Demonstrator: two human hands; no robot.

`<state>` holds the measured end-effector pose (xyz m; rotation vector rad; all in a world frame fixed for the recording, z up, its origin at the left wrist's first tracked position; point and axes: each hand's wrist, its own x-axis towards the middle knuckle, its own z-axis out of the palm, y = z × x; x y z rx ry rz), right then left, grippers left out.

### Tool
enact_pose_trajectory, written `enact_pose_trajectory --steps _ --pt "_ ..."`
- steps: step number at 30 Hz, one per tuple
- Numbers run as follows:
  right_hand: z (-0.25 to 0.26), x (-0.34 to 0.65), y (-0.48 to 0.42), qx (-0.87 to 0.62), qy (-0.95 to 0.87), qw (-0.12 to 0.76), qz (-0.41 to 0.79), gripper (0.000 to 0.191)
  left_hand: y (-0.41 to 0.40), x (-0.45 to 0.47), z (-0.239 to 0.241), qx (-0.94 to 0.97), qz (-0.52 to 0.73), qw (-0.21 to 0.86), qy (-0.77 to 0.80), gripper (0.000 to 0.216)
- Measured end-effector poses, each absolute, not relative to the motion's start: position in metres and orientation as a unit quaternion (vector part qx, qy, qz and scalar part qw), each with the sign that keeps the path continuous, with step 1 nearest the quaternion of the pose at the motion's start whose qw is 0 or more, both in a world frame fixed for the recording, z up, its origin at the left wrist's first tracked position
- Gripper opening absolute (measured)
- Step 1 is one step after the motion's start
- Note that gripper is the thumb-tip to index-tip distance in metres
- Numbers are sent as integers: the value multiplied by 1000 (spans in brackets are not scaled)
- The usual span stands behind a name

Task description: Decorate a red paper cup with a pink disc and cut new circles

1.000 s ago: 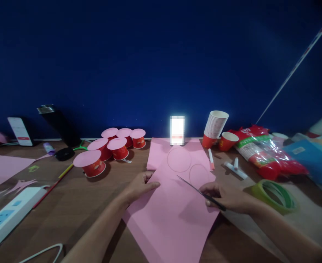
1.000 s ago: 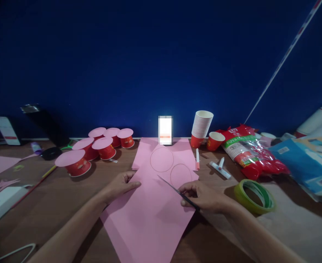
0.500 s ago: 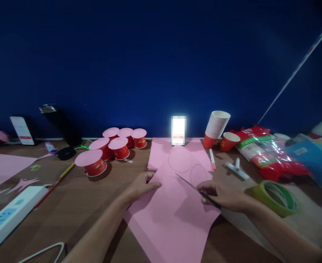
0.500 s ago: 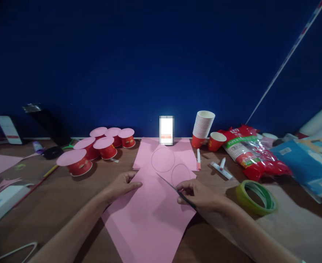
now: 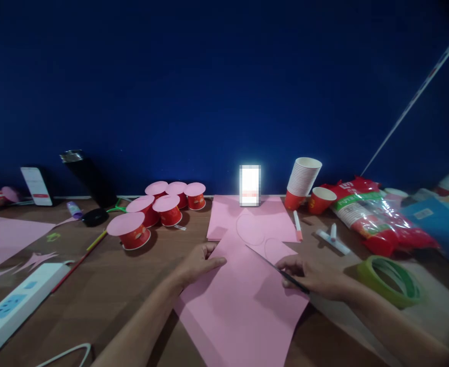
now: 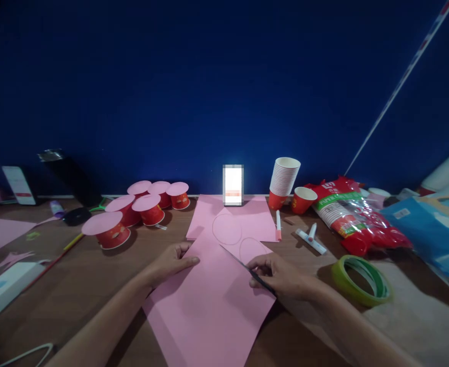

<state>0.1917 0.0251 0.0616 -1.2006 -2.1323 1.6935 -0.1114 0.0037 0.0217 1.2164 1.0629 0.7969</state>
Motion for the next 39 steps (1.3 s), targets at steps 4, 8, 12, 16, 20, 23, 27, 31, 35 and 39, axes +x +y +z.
enact_pose_trajectory --steps 4,8,12,16,20,23,27,31,35,39 --pt "61 192 28 -402 -718 75 564 22 2 -110 26 523 341 623 471 30" --pt "58 193 30 -399 -720 84 562 24 1 -110 28 524 342 621 472 29" --pt "58 195 28 -405 -699 69 585 28 0 -110 29 525 341 620 473 30" --pt "61 196 28 -396 -689 67 603 33 0 -110 30 526 334 623 473 27" --pt "60 189 30 -385 -688 65 612 32 0 -110 31 523 326 628 475 27" --pt "59 182 31 -379 -682 71 621 29 -1 -110 32 525 326 630 471 27" --pt "58 175 32 -387 -678 88 619 24 -1 -110 34 526 320 616 492 29" --pt "56 173 33 -390 -676 95 618 23 -1 -110 34 528 322 615 489 29" --pt "54 173 33 -398 -675 89 615 22 -1 -109 34 521 322 628 481 27" --pt "55 172 33 -402 -683 85 604 20 -1 -109 34 516 322 629 484 28"
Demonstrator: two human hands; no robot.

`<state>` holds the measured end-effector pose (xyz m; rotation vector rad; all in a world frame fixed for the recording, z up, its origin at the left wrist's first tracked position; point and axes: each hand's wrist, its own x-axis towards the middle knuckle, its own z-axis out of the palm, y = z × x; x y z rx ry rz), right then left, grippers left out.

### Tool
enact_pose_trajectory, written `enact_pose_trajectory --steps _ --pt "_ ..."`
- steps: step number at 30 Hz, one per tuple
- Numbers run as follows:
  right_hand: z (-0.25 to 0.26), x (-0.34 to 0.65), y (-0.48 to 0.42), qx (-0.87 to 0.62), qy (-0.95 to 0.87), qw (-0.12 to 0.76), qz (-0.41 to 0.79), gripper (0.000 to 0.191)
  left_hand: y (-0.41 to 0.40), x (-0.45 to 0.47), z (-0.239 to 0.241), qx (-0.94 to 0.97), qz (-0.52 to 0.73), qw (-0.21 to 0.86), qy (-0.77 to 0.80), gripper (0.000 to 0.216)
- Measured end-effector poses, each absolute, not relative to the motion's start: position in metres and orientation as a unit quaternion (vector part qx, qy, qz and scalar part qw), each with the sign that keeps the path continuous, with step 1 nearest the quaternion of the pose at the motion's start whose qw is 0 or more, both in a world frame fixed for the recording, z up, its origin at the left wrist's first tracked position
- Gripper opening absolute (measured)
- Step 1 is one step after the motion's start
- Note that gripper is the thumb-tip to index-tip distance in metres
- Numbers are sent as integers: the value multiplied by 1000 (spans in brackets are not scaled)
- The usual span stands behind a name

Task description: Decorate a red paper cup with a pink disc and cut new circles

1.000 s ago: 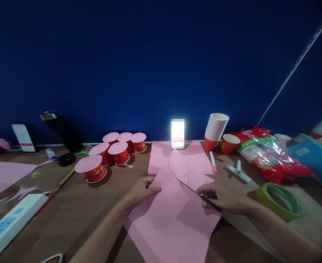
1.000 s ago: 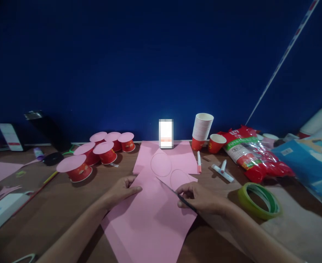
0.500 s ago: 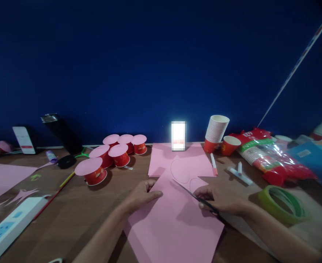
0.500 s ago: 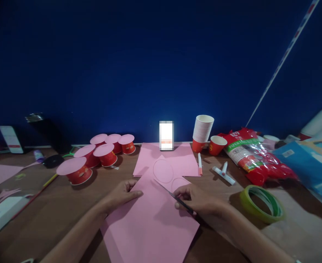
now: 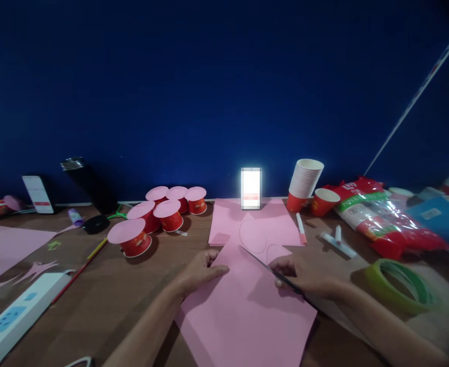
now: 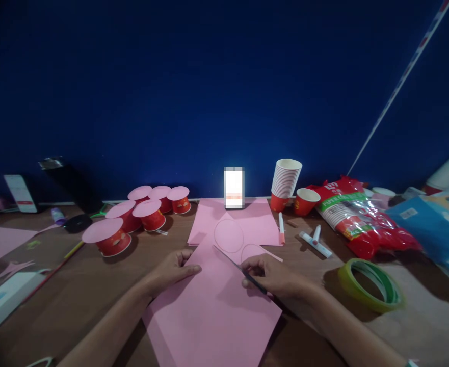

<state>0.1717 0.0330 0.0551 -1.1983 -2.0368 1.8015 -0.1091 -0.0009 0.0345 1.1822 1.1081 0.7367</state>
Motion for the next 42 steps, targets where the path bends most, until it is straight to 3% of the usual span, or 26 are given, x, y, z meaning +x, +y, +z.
enact_pose_trajectory --steps 11,23,42 --pt "55 171 33 -406 -700 93 580 13 1 -111 29 527 330 619 480 30" --pt "50 166 39 -401 -680 87 607 27 0 -111 31 529 326 621 478 28" --pt "38 151 46 -386 -704 148 577 30 2 -111 28 540 326 612 476 25"
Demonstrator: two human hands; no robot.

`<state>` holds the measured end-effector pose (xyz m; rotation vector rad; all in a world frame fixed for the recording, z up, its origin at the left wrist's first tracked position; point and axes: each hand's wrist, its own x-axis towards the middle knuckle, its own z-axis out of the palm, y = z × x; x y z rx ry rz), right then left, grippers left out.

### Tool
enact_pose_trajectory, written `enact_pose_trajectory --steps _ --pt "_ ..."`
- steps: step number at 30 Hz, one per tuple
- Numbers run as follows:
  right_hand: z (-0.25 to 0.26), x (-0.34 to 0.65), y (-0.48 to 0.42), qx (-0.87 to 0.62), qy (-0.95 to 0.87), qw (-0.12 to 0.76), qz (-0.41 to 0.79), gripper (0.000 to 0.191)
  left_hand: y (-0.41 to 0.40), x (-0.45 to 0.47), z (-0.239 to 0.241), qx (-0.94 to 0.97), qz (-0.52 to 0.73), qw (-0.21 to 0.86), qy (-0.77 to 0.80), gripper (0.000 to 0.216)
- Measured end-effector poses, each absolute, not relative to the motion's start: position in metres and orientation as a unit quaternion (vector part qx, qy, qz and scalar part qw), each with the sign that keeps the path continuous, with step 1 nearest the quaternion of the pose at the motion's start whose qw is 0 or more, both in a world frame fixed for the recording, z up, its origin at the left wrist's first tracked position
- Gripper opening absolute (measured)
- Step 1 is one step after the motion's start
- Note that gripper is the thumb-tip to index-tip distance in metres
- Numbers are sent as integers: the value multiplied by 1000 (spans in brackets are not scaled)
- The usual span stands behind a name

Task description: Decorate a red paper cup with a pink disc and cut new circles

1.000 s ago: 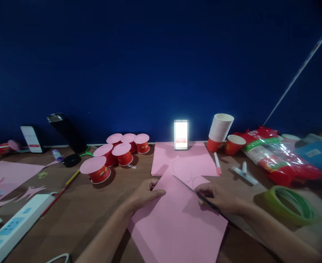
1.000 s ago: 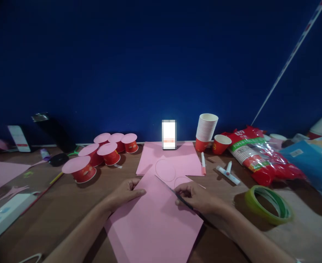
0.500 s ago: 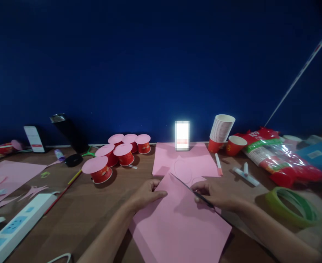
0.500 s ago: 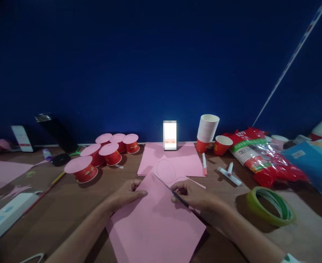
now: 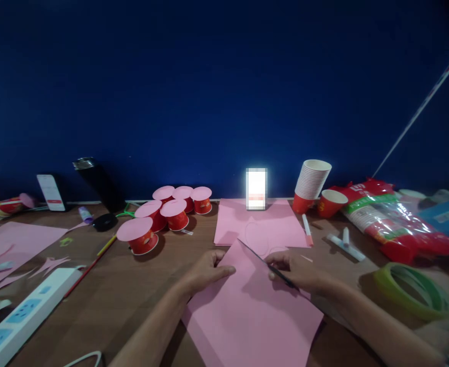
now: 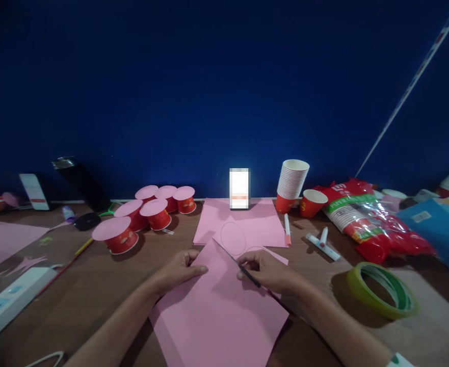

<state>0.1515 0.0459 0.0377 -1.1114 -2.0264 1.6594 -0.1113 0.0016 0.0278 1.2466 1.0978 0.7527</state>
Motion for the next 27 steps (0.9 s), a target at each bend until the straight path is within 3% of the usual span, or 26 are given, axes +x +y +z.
enact_pose_trajectory --steps 11,16,19,27 --pt "45 152 41 -397 -695 136 583 21 1 -111 29 542 320 625 461 27" --pt "51 152 42 -410 -685 130 588 28 1 -111 29 539 326 629 456 29" --pt "47 155 42 -416 -643 186 616 36 1 -112 30 532 340 629 454 29" --pt "51 179 46 -460 -513 462 558 52 2 -112 27 468 426 621 463 34"
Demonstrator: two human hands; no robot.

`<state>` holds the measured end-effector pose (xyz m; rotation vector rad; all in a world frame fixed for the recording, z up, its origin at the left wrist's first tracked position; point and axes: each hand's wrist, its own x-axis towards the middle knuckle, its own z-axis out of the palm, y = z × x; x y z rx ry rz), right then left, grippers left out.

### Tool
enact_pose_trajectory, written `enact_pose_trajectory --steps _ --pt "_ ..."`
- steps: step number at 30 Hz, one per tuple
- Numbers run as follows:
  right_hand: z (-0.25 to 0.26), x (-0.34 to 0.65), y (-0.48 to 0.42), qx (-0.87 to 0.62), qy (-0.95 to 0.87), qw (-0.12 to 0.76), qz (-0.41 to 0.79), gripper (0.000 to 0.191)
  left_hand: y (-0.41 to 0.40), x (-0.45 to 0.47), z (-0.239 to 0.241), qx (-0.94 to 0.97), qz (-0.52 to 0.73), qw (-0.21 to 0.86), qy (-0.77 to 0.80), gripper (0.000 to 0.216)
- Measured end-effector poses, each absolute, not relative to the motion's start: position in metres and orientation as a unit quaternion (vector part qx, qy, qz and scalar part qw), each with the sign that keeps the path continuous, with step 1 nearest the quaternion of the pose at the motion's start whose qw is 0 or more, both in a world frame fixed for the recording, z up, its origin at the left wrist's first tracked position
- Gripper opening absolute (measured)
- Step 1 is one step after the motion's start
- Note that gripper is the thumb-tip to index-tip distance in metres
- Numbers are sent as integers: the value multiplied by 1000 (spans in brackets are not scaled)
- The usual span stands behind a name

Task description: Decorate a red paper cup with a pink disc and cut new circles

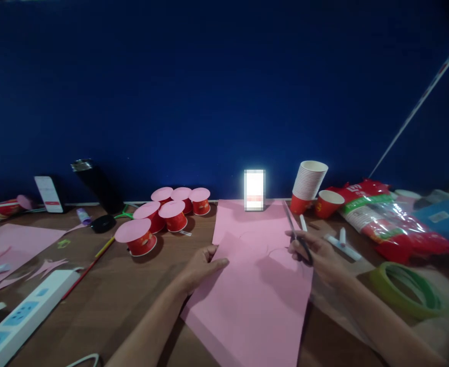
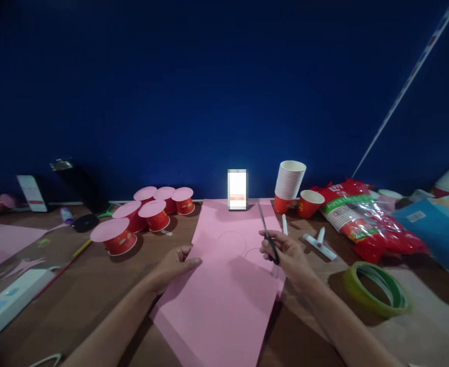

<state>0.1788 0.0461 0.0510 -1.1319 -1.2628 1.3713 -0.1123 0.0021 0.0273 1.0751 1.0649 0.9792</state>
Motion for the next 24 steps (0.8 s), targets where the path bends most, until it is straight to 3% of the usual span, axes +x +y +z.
enact_pose_trajectory --steps 9,17,24 --pt "34 193 49 -466 -426 572 523 46 14 -127 21 387 561 504 530 51" --pt "28 187 45 -497 -446 550 501 45 20 -148 15 403 580 372 602 56" --pt "25 190 46 -508 -447 539 501 45 16 -161 18 394 553 134 722 37"
